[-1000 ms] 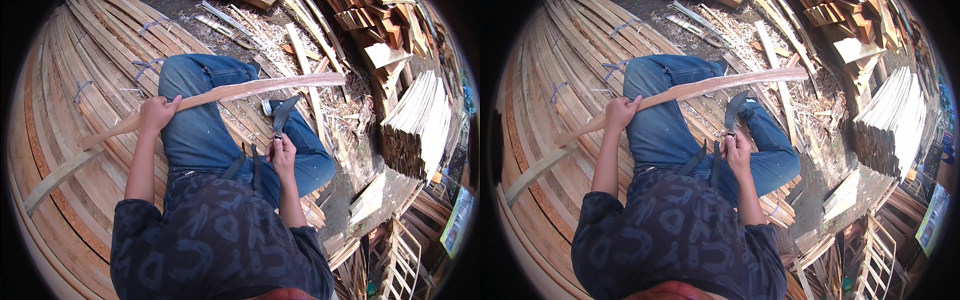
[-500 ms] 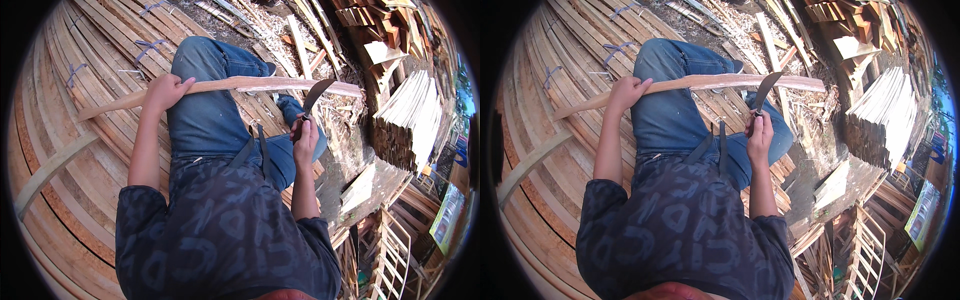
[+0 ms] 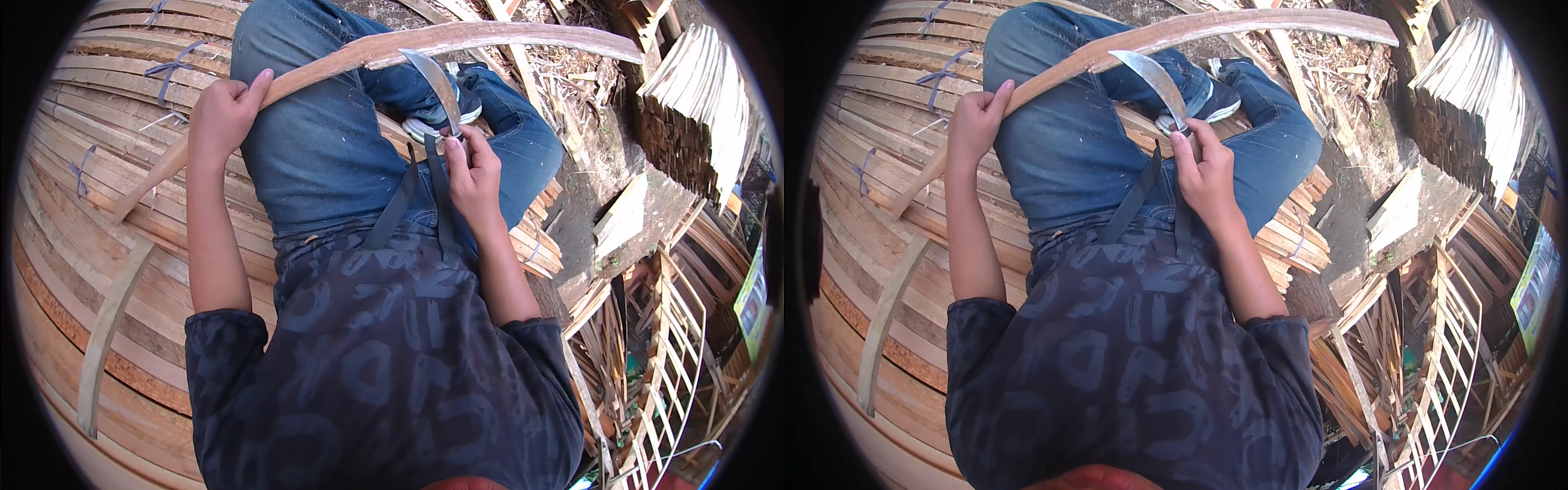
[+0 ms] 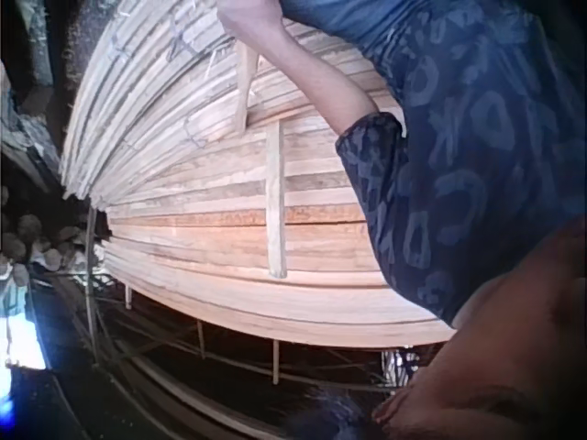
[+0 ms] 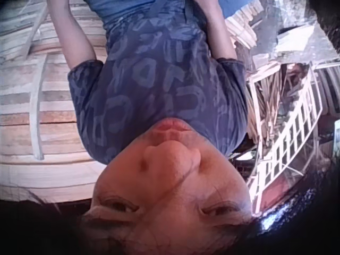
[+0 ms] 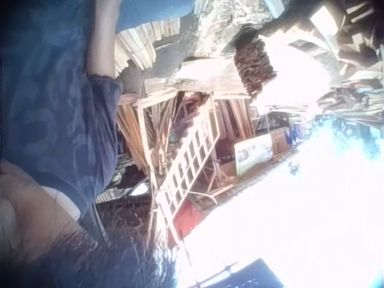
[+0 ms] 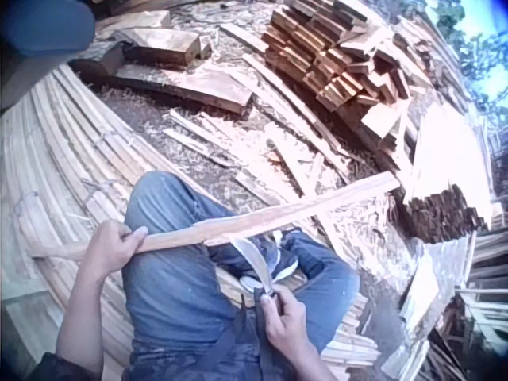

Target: The person sits on the ground and uses a curved knife to shave a long bamboo strip held against their leg. They repeatedly scrape the surface of the strip to smooth it and remove the outer layer, working along its length.

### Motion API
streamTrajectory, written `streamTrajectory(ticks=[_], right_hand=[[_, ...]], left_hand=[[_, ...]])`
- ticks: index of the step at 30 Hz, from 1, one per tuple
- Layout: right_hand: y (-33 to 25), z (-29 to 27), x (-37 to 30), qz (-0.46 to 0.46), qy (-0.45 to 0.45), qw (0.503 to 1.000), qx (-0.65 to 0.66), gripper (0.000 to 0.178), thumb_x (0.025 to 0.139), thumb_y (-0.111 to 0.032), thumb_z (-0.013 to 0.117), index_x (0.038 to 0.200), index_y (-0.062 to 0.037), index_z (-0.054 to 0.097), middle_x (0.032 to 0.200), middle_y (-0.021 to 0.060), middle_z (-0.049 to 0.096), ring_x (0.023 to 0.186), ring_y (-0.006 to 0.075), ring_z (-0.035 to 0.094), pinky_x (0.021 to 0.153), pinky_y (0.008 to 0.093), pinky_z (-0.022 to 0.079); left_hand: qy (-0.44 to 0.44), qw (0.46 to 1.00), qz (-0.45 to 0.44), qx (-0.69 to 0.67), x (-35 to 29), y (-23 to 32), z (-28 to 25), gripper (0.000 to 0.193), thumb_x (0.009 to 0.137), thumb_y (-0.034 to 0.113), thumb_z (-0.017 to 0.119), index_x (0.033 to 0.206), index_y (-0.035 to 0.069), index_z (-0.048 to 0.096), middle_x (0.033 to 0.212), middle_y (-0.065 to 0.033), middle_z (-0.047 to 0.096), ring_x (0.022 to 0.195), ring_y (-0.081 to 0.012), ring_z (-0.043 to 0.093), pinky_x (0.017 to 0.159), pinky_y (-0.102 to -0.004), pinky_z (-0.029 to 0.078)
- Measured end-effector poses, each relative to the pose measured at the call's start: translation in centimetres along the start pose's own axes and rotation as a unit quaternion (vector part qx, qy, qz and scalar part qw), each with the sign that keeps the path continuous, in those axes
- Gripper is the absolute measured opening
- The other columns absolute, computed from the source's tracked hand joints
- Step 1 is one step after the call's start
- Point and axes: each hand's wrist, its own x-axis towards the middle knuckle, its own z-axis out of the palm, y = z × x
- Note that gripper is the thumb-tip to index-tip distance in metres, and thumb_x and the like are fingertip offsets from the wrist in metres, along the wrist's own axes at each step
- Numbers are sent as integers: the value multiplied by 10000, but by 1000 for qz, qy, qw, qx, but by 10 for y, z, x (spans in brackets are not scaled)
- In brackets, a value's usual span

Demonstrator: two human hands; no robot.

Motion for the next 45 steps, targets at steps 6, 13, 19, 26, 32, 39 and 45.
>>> streamTrajectory(ticks=[6,13,19,26,32,39,45], right_hand=[[-10,-7,37,-63,0,988,-143,179,919,-157,610,987,6,579,561,133,533,472,245,523,492,335,411],[6,13,59,-124,3,968,-217,239,925,-234,607,828,-29,531,569,171,570,545,378,592,488,436,434],[7,13,73,-114,36,936,-332,372,926,-329,591,724,-28,509,547,153,575,552,397,594,500,452,466],[41,-58,110,-39,140,931,-334,407,952,-336,529,762,14,616,579,204,583,567,407,576,559,467,454],[23,-58,78,-31,139,960,-240,369,890,-322,639,928,34,550,627,155,597,573,255,587,587,359,471],[17,24,37,-109,92,988,-63,281,772,-112,734,980,20,599,830,147,660,708,276,658,673,343,517],[4,17,48,-77,45,988,-125,299,855,-160,701,1092,10,636,828,184,681,738,282,681,666,338,517]], left_hand=[[-33,999,25,-23,20,-26,4,652,870,540,594,540,-21,569,440,-68,361,437,-141,372,462,-322,323],[-86,994,24,-58,29,-42,3,617,907,483,592,486,72,410,492,55,283,486,-64,273,461,-292,214],[-110,992,14,-60,31,-45,1,602,924,457,585,490,92,381,507,72,279,499,-55,260,469,-290,197],[-83,996,18,-33,27,-40,-1,616,904,493,593,479,103,379,500,69,270,488,-55,256,464,-289,197],[-98,994,-5,-50,34,-42,0,618,872,529,612,469,122,378,493,71,274,480,-54,249,455,-293,195],[-123,991,-16,-45,42,-42,2,620,858,546,617,467,124,385,488,72,286,470,-59,256,450,-285,200],[-132,990,-32,-44,40,-38,-4,621,864,546,607,460,126,392,479,72,292,456,-59,259,433,-286,202]])
